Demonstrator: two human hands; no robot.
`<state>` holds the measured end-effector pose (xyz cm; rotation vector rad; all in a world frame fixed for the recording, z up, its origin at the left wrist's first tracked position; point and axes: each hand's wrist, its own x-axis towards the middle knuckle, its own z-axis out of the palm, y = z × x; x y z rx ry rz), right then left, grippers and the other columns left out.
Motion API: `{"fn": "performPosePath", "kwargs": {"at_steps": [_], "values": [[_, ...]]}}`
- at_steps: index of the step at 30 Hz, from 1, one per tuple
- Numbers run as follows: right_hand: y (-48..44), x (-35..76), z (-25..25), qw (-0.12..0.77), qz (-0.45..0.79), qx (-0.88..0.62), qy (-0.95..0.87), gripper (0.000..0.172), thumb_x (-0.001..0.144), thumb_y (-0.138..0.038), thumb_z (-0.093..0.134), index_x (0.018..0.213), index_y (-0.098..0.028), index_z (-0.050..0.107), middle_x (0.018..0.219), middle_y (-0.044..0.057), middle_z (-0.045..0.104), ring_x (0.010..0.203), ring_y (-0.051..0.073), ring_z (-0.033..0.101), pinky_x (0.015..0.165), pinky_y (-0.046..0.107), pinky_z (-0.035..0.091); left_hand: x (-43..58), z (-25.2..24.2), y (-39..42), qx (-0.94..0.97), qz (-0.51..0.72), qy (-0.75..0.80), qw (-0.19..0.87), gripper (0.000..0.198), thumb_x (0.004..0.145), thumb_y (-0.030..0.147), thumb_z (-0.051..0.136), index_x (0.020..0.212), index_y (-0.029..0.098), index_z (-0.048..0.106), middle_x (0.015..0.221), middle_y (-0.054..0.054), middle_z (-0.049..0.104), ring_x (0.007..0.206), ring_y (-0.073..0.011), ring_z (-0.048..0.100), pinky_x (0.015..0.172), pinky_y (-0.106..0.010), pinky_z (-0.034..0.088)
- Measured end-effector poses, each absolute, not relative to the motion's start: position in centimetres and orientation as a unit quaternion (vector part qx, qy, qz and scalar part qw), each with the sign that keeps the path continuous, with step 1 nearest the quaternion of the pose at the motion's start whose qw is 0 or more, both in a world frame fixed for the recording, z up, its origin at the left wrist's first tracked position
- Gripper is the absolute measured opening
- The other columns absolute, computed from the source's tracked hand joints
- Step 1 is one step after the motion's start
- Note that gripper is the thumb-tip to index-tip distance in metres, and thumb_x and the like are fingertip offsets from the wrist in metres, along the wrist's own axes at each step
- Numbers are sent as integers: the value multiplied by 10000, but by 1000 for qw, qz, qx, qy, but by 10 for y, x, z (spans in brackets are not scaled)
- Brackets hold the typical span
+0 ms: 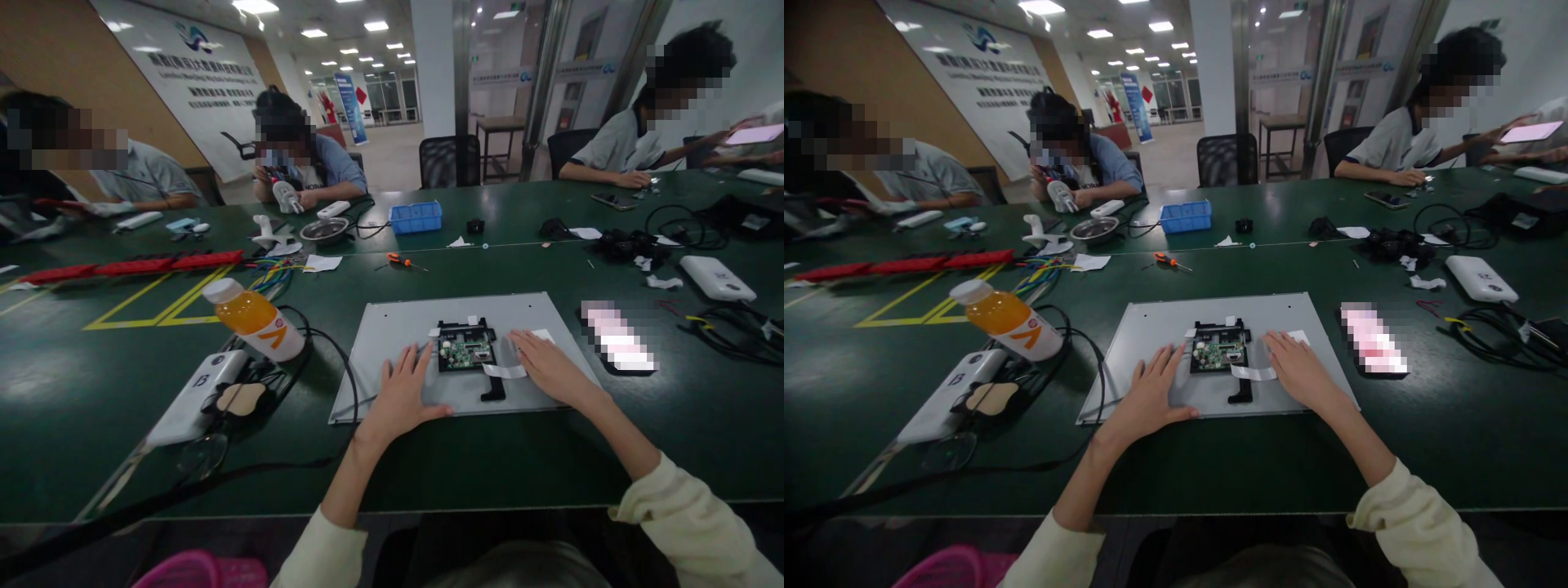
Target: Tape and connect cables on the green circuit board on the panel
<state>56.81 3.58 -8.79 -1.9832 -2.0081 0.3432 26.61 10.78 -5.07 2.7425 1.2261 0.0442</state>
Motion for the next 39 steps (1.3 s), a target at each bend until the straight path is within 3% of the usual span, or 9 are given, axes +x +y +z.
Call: {"fn": "performPosePath", "kwargs": {"at_steps": [4,7,12,19,26,33,39], "values": [[42,572,-78,172,123,-680,-702,522,958,-371,299,1427,-159,390,1460,121,429,1352,261,382,1109,450,314,267,-45,109,906,4,415,83,1099,708,689,594,1513,221,10,1554,-191,184,1435,-360,152,1097,-584,198],[56,573,-65,186,142,-682,-693,515,952,-369,325,1420,-165,397,1373,132,526,1239,266,510,1038,428,394,276,-33,116,889,27,447,96,1005,761,660,559,1509,236,40,1525,-191,266,1378,-369,302,1063,-581,265],[98,560,-55,218,132,-667,-700,408,915,-301,436,1275,-144,548,1275,133,598,1194,257,536,1026,403,397,313,-16,148,863,136,474,109,596,924,410,430,1448,175,271,1396,-171,464,1222,-292,513,985,-431,407],[128,532,-65,272,110,-629,-720,299,864,-192,521,1138,-156,634,1195,101,633,1143,205,552,1017,328,395,334,-41,185,821,304,469,118,324,880,146,440,1186,138,548,1173,-121,600,1132,-228,555,1001,-372,422],[133,525,-72,265,100,-651,-704,235,880,-173,507,1039,-170,681,1079,79,684,1040,194,596,959,313,423,317,-67,194,784,328,484,209,221,840,131,490,1023,147,613,1031,-88,630,1015,-197,600,951,-351,468],[136,523,-79,266,90,-668,-689,234,880,-139,491,965,-196,702,1034,66,701,1014,187,606,929,309,434,318,-69,194,791,308,486,209,222,826,132,517,1019,155,624,1036,-85,642,1003,-204,606,936,-361,472],[129,530,-71,319,58,-667,-671,270,892,-151,456,1009,-193,696,1075,64,688,997,193,614,917,322,455,317,-69,195,799,291,481,213,197,830,144,521,984,168,642,1028,-73,634,1000,-197,598,936,-348,463]]}}
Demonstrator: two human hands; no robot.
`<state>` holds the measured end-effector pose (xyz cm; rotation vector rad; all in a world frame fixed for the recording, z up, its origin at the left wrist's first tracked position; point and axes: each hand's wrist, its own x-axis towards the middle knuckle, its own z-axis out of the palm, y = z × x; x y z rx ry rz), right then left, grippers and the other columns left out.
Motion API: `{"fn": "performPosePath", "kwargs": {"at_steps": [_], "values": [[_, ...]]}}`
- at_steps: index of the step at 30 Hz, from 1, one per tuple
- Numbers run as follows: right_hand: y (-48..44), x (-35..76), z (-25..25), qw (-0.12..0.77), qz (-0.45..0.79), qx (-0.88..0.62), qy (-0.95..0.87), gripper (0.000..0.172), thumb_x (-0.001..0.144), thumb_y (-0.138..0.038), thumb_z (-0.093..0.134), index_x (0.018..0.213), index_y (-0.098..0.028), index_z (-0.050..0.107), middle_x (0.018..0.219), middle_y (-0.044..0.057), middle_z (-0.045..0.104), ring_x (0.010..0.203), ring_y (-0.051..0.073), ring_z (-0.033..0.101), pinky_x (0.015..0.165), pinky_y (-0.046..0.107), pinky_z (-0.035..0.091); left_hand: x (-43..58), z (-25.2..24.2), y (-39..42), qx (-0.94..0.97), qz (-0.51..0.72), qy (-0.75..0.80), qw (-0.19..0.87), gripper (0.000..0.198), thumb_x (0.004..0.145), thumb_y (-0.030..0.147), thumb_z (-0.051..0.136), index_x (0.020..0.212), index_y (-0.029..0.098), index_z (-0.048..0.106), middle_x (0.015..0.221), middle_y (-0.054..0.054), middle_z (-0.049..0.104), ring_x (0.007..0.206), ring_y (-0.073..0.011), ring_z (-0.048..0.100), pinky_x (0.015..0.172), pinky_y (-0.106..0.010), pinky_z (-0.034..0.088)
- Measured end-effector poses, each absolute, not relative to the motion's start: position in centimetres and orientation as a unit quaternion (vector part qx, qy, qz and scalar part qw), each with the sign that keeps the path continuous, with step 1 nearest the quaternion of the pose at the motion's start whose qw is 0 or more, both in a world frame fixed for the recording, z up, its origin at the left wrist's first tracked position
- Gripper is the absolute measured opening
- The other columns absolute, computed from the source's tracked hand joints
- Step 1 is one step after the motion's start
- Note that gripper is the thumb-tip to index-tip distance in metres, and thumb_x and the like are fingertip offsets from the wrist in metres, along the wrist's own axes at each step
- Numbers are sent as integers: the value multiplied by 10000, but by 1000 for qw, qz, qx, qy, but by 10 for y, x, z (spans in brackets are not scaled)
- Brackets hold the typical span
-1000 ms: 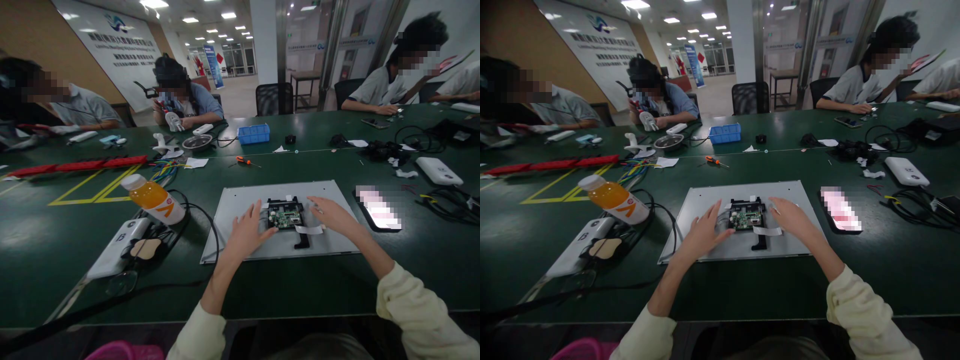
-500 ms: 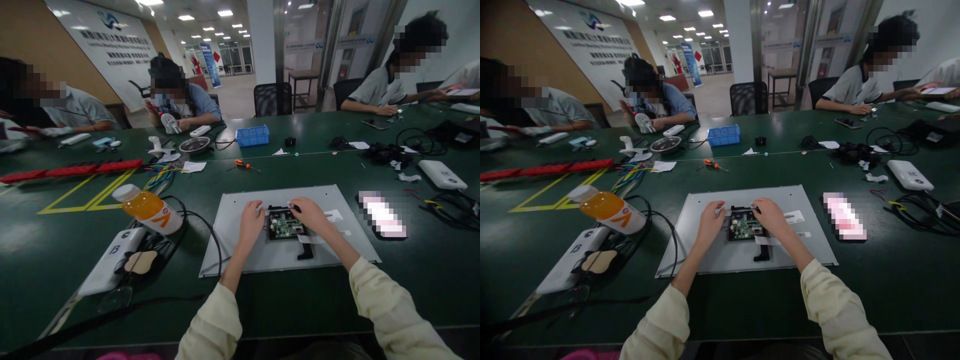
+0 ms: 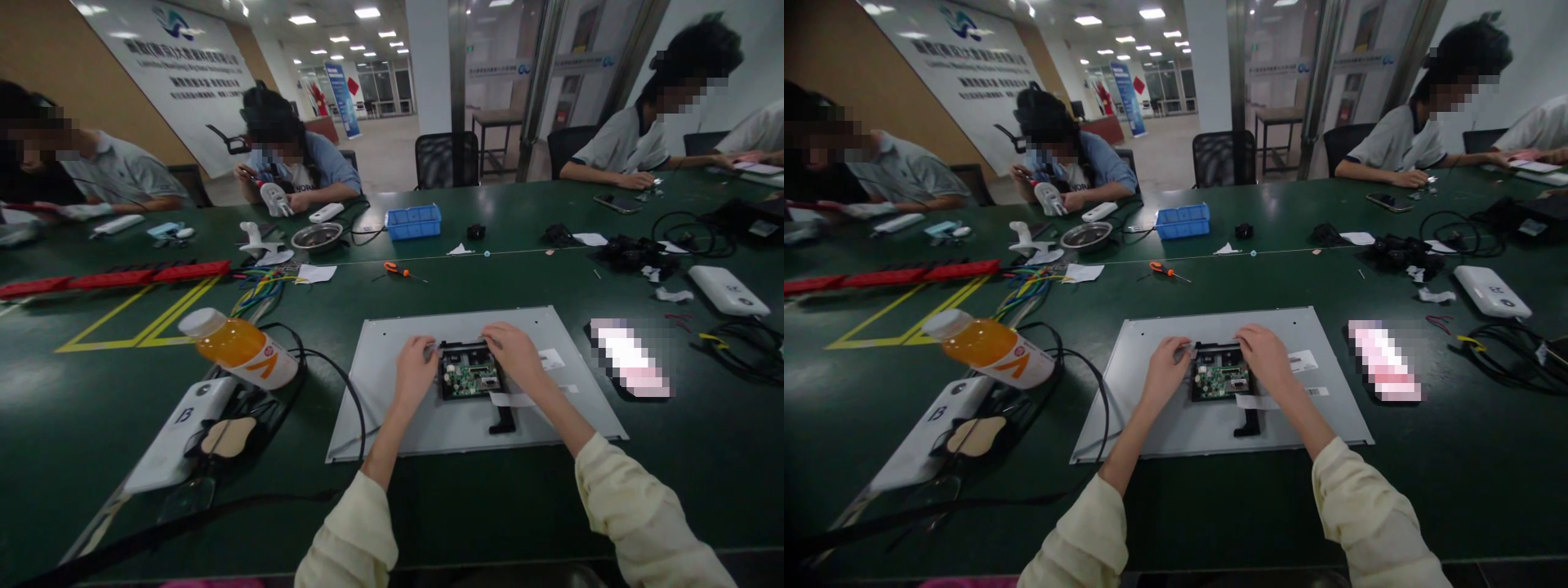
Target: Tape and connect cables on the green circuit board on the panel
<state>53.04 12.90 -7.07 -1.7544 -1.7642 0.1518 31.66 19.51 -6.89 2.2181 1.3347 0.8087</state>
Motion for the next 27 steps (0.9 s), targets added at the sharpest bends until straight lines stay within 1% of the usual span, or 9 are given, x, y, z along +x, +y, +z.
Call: {"fn": "performPosePath", "kwargs": {"at_steps": [3,5,9,14,16,18,21,23,27], "values": [[118,547,-66,340,-1,-688,-642,302,901,-169,433,1065,-180,686,1125,80,670,1057,217,587,961,362,438,317,-69,195,801,280,486,211,172,823,179,555,967,168,649,1018,-73,625,994,-202,590,930,-351,457],[112,560,-68,318,-11,-704,-635,309,895,-169,430,1054,-170,695,1136,97,664,1081,234,573,979,388,427,317,-70,196,801,275,492,202,163,814,199,576,957,173,650,1008,-71,616,998,-208,581,929,-359,450],[105,574,-78,246,51,-713,-655,358,872,-127,406,1098,-146,684,1208,128,632,1130,240,557,1020,411,401,318,-73,199,794,263,512,195,136,794,211,605,918,187,657,1006,-65,596,996,-214,567,916,-369,443],[94,571,-68,288,105,-690,-655,428,861,-122,385,1218,-177,614,1299,96,582,1213,215,512,1070,410,368,317,-77,203,789,248,521,210,85,778,222,635,853,197,665,1015,-56,585,994,-214,560,921,-382,433],[82,566,-56,306,147,-664,-666,392,868,-165,415,1202,-207,616,1276,77,597,1189,215,531,1053,415,387,317,-78,204,789,248,519,213,75,772,227,645,838,195,661,1002,-53,582,981,-207,564,915,-376,437],[67,559,-47,295,208,-634,-684,335,880,-256,469,1181,-242,617,1244,62,612,1155,224,553,1015,425,418,316,-78,204,789,251,518,215,70,770,225,648,829,190,656,986,-52,582,968,-201,566,909,-367,439],[47,547,-45,280,268,-621,-682,368,829,-369,590,1181,-261,598,1195,57,625,1080,229,584,937,407,467,317,-77,204,789,254,516,216,55,770,218,644,811,182,651,964,-54,589,953,-195,567,905,-358,437],[38,541,-51,284,277,-626,-671,395,796,-384,635,1167,-255,592,1146,56,635,1028,222,599,894,392,483,317,-75,204,790,257,513,215,44,771,211,635,796,176,648,931,-55,596,937,-194,569,901,-353,438],[30,534,-62,296,299,-640,-643,322,822,-373,598,1116,-241,589,980,37,662,905,199,620,798,352,503,312,-72,209,781,286,514,209,69,796,216,589,796,170,640,881,-55,615,916,-195,577,890,-351,443]]}}
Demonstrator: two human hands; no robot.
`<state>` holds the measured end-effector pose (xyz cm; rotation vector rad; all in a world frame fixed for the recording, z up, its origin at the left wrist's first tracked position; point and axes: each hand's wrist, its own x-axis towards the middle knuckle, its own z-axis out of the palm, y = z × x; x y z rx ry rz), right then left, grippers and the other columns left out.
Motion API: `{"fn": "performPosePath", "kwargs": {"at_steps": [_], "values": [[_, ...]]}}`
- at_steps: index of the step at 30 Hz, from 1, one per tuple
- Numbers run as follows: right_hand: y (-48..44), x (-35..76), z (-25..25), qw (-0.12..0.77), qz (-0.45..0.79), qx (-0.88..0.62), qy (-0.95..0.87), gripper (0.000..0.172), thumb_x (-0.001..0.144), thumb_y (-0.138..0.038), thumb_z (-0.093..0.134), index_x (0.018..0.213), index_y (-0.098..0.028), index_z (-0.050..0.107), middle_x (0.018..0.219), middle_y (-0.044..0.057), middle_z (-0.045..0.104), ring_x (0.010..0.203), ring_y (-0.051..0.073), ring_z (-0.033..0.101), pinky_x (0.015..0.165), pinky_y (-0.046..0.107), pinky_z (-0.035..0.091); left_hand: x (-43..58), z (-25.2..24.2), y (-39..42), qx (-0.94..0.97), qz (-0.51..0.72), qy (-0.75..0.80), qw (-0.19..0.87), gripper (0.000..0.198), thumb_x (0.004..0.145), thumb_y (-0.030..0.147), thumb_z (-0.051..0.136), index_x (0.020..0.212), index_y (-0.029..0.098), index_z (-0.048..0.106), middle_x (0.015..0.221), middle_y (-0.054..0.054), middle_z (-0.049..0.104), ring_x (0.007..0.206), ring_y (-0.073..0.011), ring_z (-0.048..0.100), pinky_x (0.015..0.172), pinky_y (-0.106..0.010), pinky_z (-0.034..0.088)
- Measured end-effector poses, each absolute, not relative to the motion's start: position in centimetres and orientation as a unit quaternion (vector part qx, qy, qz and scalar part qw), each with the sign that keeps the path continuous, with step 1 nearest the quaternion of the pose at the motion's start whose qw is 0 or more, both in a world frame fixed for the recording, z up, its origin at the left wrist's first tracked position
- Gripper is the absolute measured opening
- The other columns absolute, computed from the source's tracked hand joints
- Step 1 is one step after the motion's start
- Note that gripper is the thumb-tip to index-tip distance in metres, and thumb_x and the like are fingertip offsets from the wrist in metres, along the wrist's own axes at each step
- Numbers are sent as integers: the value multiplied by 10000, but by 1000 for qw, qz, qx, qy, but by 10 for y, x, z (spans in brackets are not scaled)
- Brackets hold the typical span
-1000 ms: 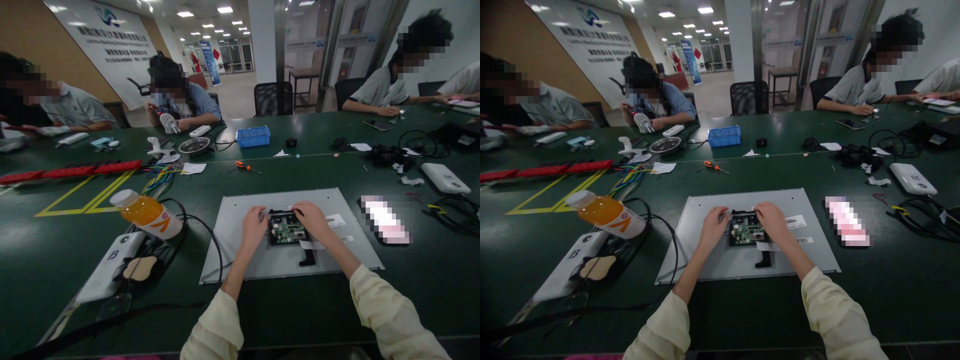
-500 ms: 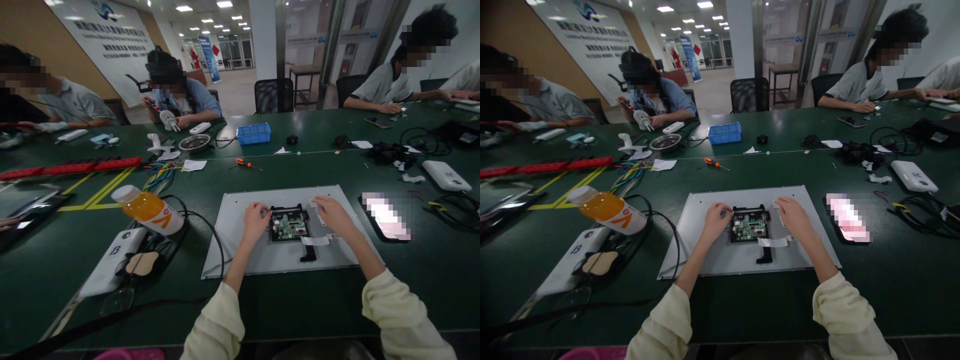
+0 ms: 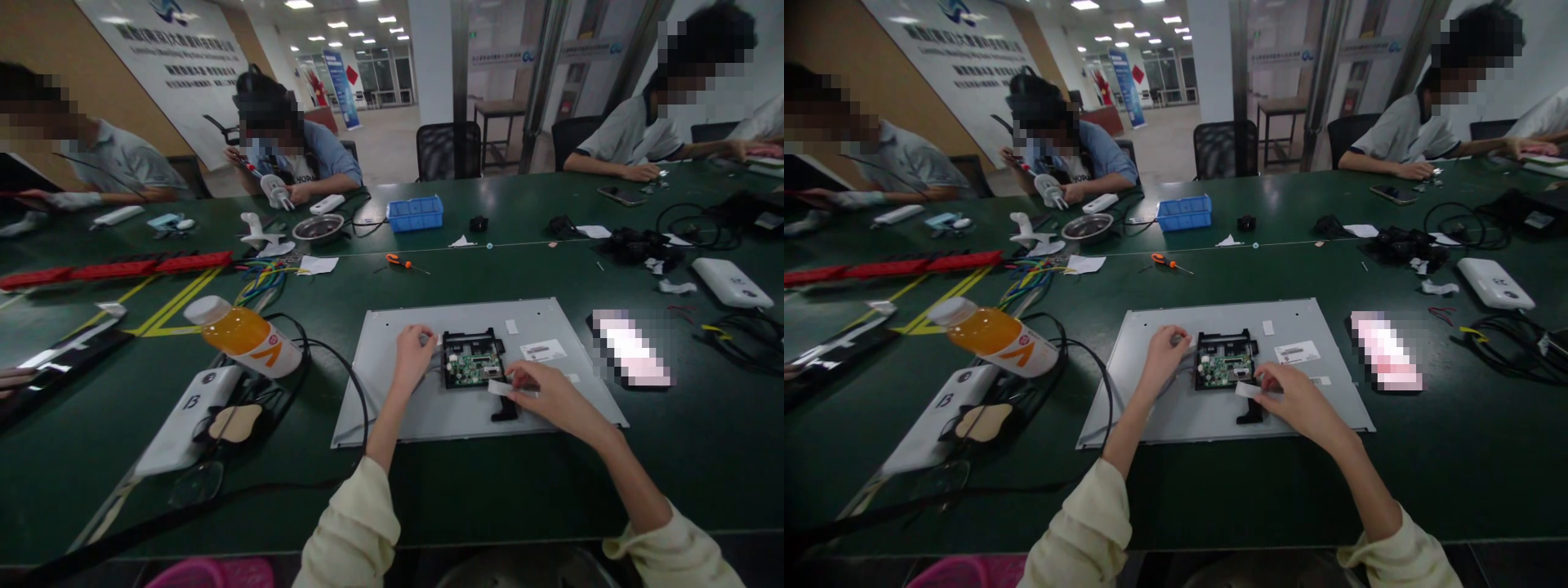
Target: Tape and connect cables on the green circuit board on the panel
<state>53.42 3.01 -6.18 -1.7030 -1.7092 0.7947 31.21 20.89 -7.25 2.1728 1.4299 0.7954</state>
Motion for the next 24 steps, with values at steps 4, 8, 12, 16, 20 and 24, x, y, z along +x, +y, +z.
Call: {"fn": "performPosePath", "kwargs": {"at_steps": [4,8,12,16,20,24], "values": [[28,538,-62,311,316,-656,-611,269,836,-366,564,1070,-234,590,800,5,654,710,175,611,662,308,494,302,-70,215,769,293,542,173,85,802,216,562,773,180,633,860,-57,627,897,-205,583,877,-360,445],[31,557,-64,348,248,-710,-560,263,830,-382,560,1040,-228,597,779,20,662,704,187,621,649,308,480,296,-70,217,768,264,566,140,91,803,221,558,769,179,632,863,-68,623,871,-212,579,868,-367,441],[37,579,-77,320,152,-761,-543,344,828,-369,543,1137,-221,573,866,49,666,786,220,636,739,360,491,297,-70,212,773,250,575,98,91,809,213,544,807,180,628,914,-92,605,925,-242,562,879,-395,437],[35,586,-89,290,60,-775,-558,419,848,-359,502,1227,-187,546,1149,129,599,1020,275,593,891,427,469,299,-66,205,768,262,580,76,138,811,207,540,926,187,614,982,-106,586,981,-269,549,876,-409,448],[31,582,-87,268,29,-770,-579,431,860,-329,478,1266,-193,524,1284,138,525,1187,300,503,989,469,423,300,-59,198,766,274,576,80,269,827,185,510,1088,170,572,1096,-129,562,1045,-283,543,909,-429,447],[40,577,-75,243,15,-742,-624,437,866,-310,467,1280,-181,527,1341,147,499,1259,308,446,1046,498,378,314,-48,184,790,310,520,97,370,848,161,479,1217,151,492,1220,-151,517,1160,-278,496,995,-447,407]]}}
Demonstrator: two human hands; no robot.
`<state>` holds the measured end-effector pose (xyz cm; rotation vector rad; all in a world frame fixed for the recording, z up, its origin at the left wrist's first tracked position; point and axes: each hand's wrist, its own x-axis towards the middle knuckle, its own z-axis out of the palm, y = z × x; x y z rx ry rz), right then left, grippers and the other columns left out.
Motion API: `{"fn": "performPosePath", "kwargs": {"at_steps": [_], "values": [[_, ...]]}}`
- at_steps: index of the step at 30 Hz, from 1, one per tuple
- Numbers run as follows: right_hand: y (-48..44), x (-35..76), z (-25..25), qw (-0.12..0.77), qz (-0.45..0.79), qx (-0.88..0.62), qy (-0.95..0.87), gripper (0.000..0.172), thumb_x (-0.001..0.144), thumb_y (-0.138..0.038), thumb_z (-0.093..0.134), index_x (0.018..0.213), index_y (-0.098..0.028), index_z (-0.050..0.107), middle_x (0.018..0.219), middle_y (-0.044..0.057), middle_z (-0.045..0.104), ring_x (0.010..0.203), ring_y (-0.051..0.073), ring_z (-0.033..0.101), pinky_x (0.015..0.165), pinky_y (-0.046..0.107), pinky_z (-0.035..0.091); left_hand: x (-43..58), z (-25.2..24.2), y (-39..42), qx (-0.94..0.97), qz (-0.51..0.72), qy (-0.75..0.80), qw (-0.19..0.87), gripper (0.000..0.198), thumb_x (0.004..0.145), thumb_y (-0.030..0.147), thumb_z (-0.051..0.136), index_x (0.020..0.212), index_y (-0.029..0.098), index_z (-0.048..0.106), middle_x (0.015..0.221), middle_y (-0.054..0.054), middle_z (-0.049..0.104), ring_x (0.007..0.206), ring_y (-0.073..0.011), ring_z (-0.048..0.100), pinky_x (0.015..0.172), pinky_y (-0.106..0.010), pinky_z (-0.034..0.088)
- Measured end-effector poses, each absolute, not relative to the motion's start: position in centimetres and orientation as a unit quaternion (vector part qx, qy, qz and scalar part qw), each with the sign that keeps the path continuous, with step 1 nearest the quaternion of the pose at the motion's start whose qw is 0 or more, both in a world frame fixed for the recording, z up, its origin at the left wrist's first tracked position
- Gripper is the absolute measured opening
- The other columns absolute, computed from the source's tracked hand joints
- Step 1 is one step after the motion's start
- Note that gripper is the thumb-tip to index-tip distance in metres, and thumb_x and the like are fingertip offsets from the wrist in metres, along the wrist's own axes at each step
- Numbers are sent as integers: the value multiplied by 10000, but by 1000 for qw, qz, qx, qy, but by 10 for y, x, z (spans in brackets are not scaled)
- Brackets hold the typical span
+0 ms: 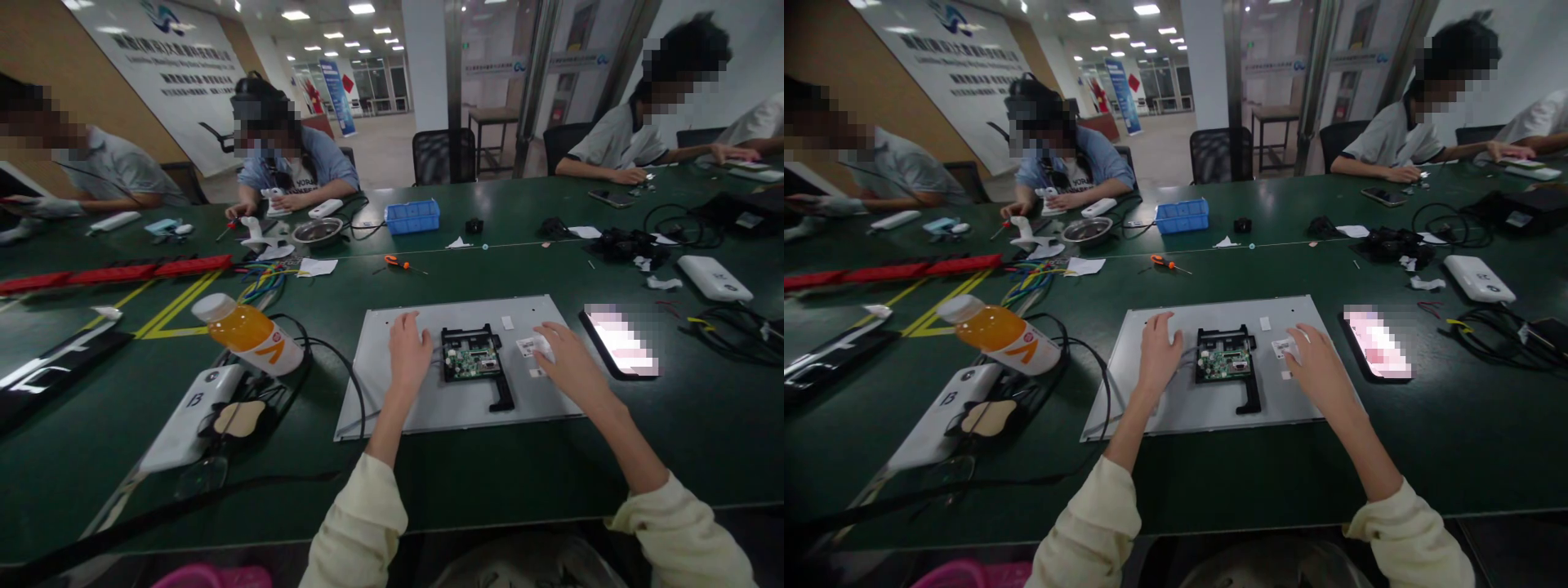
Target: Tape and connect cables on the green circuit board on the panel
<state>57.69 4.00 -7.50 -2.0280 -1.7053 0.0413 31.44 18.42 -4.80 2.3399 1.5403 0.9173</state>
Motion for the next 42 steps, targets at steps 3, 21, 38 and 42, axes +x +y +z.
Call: {"fn": "performPosePath", "kwargs": {"at_steps": [3,21,38,42], "values": [[57,568,-70,233,23,-703,-671,475,889,-305,433,1346,-181,474,1385,140,481,1313,289,401,1075,494,356,336,-40,169,821,309,469,110,428,871,203,477,1293,149,429,1293,-165,488,1232,-274,454,1046,-452,370],[116,552,-99,187,1,-676,-713,418,933,-169,331,1302,-102,514,1394,159,498,1329,245,415,1105,426,328,359,-75,145,862,215,452,76,514,918,374,434,1373,141,384,1455,-205,368,1342,-337,356,1079,-521,297],[109,569,-86,257,22,-686,-681,279,933,-269,467,1134,-171,634,1143,81,675,1044,221,617,918,333,459,350,-56,150,838,234,483,92,473,968,366,333,1355,101,391,1417,-193,437,1312,-283,413,1069,-484,339],[106,577,-87,243,15,-686,-686,284,915,-297,505,1141,-180,633,1141,86,672,1054,234,604,908,350,455,348,-55,152,838,237,485,85,462,966,353,344,1353,105,391,1404,-191,453,1296,-280,432,1059,-478,349]]}}
